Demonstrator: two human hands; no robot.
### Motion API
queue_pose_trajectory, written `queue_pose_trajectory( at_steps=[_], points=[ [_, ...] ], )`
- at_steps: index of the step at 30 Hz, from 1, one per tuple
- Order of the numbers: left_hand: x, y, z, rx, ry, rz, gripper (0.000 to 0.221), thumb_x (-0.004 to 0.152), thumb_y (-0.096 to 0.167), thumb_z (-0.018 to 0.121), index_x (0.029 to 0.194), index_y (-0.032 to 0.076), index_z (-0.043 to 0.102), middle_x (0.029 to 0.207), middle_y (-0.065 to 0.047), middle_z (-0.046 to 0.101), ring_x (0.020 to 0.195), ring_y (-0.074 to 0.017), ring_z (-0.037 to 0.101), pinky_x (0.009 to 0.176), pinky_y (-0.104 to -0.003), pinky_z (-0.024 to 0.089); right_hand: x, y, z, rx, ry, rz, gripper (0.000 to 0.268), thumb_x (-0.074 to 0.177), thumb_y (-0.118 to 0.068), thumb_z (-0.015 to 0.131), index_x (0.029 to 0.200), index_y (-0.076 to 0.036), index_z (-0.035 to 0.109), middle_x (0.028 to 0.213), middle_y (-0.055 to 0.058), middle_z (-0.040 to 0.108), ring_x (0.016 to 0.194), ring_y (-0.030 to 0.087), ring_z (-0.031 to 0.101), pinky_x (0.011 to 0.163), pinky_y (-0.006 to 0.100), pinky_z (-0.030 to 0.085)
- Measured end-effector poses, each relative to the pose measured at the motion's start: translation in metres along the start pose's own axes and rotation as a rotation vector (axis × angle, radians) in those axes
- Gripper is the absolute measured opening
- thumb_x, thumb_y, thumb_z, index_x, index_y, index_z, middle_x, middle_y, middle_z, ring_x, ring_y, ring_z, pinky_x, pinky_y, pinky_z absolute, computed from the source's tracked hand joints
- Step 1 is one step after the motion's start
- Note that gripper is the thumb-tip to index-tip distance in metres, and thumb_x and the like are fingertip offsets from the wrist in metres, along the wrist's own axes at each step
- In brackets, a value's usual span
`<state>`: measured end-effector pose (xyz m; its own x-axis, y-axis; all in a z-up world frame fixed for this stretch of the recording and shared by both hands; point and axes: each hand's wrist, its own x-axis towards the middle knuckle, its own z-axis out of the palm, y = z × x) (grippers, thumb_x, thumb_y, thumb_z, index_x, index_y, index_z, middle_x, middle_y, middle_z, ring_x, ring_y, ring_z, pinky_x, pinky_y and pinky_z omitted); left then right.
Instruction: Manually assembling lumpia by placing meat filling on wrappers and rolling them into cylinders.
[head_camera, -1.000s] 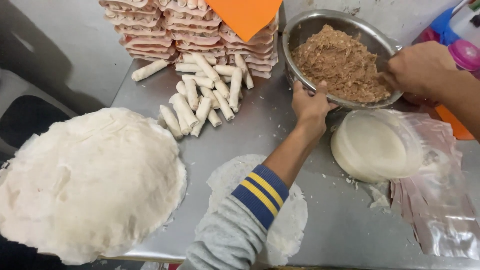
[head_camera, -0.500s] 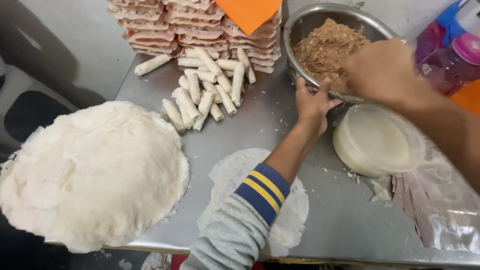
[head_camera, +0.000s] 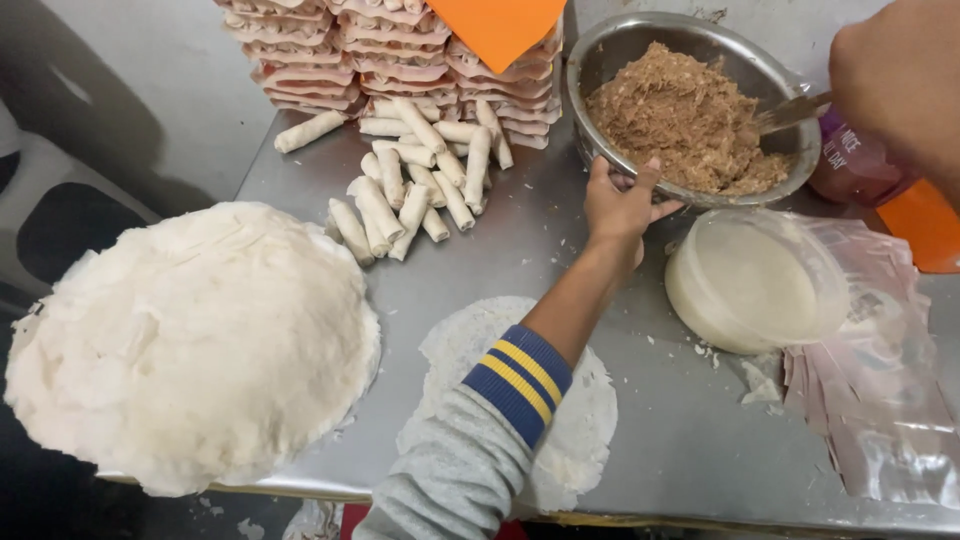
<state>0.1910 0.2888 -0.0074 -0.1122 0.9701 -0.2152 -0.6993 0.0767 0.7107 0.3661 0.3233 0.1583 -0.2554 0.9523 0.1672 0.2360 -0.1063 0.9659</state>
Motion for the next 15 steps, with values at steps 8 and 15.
queue_pose_trajectory(
  at_steps=[8,15],
  points=[
    [0.000,-0.009,0.006,-0.044,0.035,0.050,0.027,0.097,0.016,0.065,0.100,0.008,0.040,0.101,-0.006,0.031,0.091,-0.0221,0.045,0.082,-0.055,0.065,-0.008,-0.024,-0.016,0.267,-0.311,-0.262,0.028,0.066,-0.019,0.070,0.086,-0.034,0.083,0.092,-0.015,0.083,0.086,0.008,0.082,0.051,0.024,0.061],
    [0.000,-0.017,0.003,-0.106,-0.011,0.080,0.027,0.096,0.017,0.065,0.100,0.009,0.039,0.099,-0.007,0.036,0.090,-0.0205,0.049,0.081,-0.055,0.064,-0.020,0.014,-0.112,0.582,-0.406,-0.175,0.027,0.099,-0.047,0.060,0.115,-0.043,0.082,0.102,-0.002,0.089,0.095,0.020,0.084,0.068,0.032,0.063]
  ],
)
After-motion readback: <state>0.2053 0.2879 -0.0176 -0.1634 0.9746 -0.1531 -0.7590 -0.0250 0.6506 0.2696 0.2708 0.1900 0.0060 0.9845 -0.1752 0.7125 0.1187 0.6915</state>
